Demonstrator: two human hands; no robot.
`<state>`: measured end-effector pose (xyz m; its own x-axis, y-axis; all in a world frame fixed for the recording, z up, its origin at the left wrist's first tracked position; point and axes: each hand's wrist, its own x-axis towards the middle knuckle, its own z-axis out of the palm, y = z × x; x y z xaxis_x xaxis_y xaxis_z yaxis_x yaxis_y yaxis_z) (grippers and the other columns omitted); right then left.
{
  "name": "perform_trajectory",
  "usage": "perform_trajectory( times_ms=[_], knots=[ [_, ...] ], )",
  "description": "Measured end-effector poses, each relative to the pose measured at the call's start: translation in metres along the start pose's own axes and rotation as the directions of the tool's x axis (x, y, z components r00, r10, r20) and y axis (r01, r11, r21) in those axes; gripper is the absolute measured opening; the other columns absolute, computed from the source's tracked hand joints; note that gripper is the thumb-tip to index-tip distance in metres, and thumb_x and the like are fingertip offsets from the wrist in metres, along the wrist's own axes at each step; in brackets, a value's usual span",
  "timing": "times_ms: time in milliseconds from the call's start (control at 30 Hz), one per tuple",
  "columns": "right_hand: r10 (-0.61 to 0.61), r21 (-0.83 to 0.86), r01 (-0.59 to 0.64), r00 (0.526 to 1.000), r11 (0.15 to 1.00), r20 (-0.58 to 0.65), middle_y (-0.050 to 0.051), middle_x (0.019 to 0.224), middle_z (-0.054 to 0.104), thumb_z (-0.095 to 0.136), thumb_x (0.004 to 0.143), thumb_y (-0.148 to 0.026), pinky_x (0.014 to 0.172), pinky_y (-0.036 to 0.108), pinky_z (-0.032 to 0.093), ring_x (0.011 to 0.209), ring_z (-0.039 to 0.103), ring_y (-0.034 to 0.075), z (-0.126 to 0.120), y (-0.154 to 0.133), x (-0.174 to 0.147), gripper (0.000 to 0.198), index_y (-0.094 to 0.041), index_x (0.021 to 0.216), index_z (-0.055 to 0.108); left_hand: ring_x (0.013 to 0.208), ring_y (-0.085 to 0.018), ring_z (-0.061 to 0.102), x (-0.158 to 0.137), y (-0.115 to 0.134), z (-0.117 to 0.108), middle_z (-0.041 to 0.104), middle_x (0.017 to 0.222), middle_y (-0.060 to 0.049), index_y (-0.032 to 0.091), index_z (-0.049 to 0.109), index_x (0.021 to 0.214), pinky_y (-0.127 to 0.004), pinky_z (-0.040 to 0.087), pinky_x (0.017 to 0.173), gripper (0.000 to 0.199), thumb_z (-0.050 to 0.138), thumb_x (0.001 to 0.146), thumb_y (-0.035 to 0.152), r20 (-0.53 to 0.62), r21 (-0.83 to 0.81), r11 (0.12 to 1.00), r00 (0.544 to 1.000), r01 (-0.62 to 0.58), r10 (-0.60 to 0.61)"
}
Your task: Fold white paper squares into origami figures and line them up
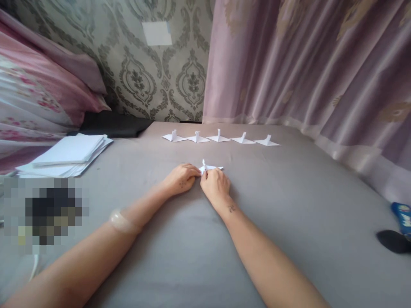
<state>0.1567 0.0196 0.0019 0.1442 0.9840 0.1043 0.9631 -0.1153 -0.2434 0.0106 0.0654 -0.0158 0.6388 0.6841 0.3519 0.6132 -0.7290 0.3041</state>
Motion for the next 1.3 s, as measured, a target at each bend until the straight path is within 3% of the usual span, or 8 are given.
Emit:
perform_trajectory(
  times_ms=[133, 233, 333, 467, 733, 967, 1100, 1300],
  knots=[
    [-0.005, -0.011, 0.005, 1.0, 1.0, 0.008, 0.011, 0.105, 0.072, 0.04, 0.096, -0.033, 0.077, 0.029, 0.044, 0.097, 0.067, 0.023, 0.002, 0.0, 0.001, 0.036, -0.02, 0.094, 0.073, 0.075, -0.017, 0.063, 0.0, 0.006, 0.0, 0.068, 0.084, -0.004, 0.019, 0.064, 0.093, -0.028, 0.051, 0.07, 0.018, 0.052, 0.08, 0.014, -0.188, -0.13, 0.979, 0.965, 0.158, -0.181],
    [-0.008, -0.014, 0.008, 1.0, 1.0, 0.013, 0.012, 0.106, 0.071, 0.039, 0.096, -0.033, 0.079, 0.03, 0.045, 0.098, 0.067, 0.024, 0.004, 0.001, 0.001, 0.036, -0.019, 0.098, 0.072, 0.086, -0.018, 0.064, 0.003, 0.008, 0.001, 0.067, 0.092, -0.005, 0.019, 0.061, 0.104, -0.029, 0.051, 0.078, 0.019, 0.055, 0.086, 0.021, -0.291, -0.155, 0.987, 0.952, 0.047, -0.091],
    [-0.013, -0.01, 0.013, 1.0, 1.0, 0.008, 0.012, 0.107, 0.071, 0.039, 0.096, -0.03, 0.081, 0.03, 0.045, 0.1, 0.066, 0.024, 0.005, 0.001, 0.0, 0.035, -0.018, 0.099, 0.071, 0.094, -0.018, 0.063, 0.007, 0.006, 0.004, 0.065, 0.099, -0.007, 0.02, 0.062, 0.107, -0.03, 0.051, 0.085, 0.018, 0.053, 0.091, 0.025, -0.298, -0.116, 0.992, 0.954, -0.057, 0.02],
    [-0.016, -0.007, 0.016, 1.0, 1.0, 0.005, 0.012, 0.109, 0.07, 0.039, 0.095, -0.028, 0.082, 0.03, 0.045, 0.102, 0.065, 0.024, 0.004, 0.001, 0.0, 0.034, -0.018, 0.098, 0.071, 0.097, -0.02, 0.062, 0.011, 0.001, 0.009, 0.064, 0.103, -0.009, 0.019, 0.061, 0.107, -0.031, 0.051, 0.086, 0.018, 0.056, 0.091, 0.026, -0.313, -0.038, 0.994, 0.946, -0.102, 0.085],
    [-0.018, 0.002, 0.018, 1.0, 1.0, 0.019, 0.013, 0.109, 0.07, 0.036, 0.096, -0.029, 0.083, 0.029, 0.044, 0.101, 0.065, 0.023, 0.005, 0.001, -0.001, 0.036, -0.017, 0.098, 0.07, 0.095, -0.02, 0.062, 0.011, 0.009, 0.004, 0.065, 0.1, -0.009, 0.018, 0.058, 0.108, -0.032, 0.05, 0.085, 0.019, 0.051, 0.094, 0.027, -0.296, 0.033, 0.998, 0.954, -0.046, 0.053],
    [-0.03, 0.024, 0.029, 0.999, 0.999, 0.017, 0.014, 0.109, 0.069, 0.035, 0.096, -0.027, 0.082, 0.029, 0.044, 0.1, 0.065, 0.023, 0.006, 0.002, 0.0, 0.037, -0.017, 0.099, 0.07, 0.092, -0.018, 0.062, 0.011, 0.006, 0.006, 0.066, 0.099, -0.009, 0.017, 0.063, 0.093, -0.03, 0.049, 0.085, 0.018, 0.048, 0.096, 0.027, -0.33, 0.004, 0.995, 0.939, -0.103, 0.099],
    [-0.039, 0.032, 0.039, 0.999, 0.999, 0.002, 0.013, 0.109, 0.07, 0.036, 0.096, -0.026, 0.083, 0.029, 0.044, 0.102, 0.065, 0.022, 0.004, 0.002, -0.001, 0.035, -0.017, 0.099, 0.07, 0.084, -0.015, 0.063, 0.013, 0.01, 0.007, 0.066, 0.093, -0.007, 0.017, 0.064, 0.089, -0.026, 0.05, 0.079, 0.017, 0.052, 0.093, 0.027, -0.355, -0.12, 0.992, 0.935, -0.043, -0.003],
    [-0.06, 0.033, 0.061, 0.998, 0.998, -0.015, 0.011, 0.108, 0.07, 0.036, 0.096, -0.028, 0.083, 0.029, 0.044, 0.1, 0.065, 0.022, 0.003, 0.003, -0.003, 0.035, -0.018, 0.1, 0.07, 0.071, -0.014, 0.06, 0.017, 0.023, -0.001, 0.066, 0.081, -0.004, 0.017, 0.065, 0.081, -0.025, 0.049, 0.071, 0.016, 0.056, 0.086, 0.029, -0.304, -0.281, 0.951, 0.927, 0.132, -0.219]
  ],
)
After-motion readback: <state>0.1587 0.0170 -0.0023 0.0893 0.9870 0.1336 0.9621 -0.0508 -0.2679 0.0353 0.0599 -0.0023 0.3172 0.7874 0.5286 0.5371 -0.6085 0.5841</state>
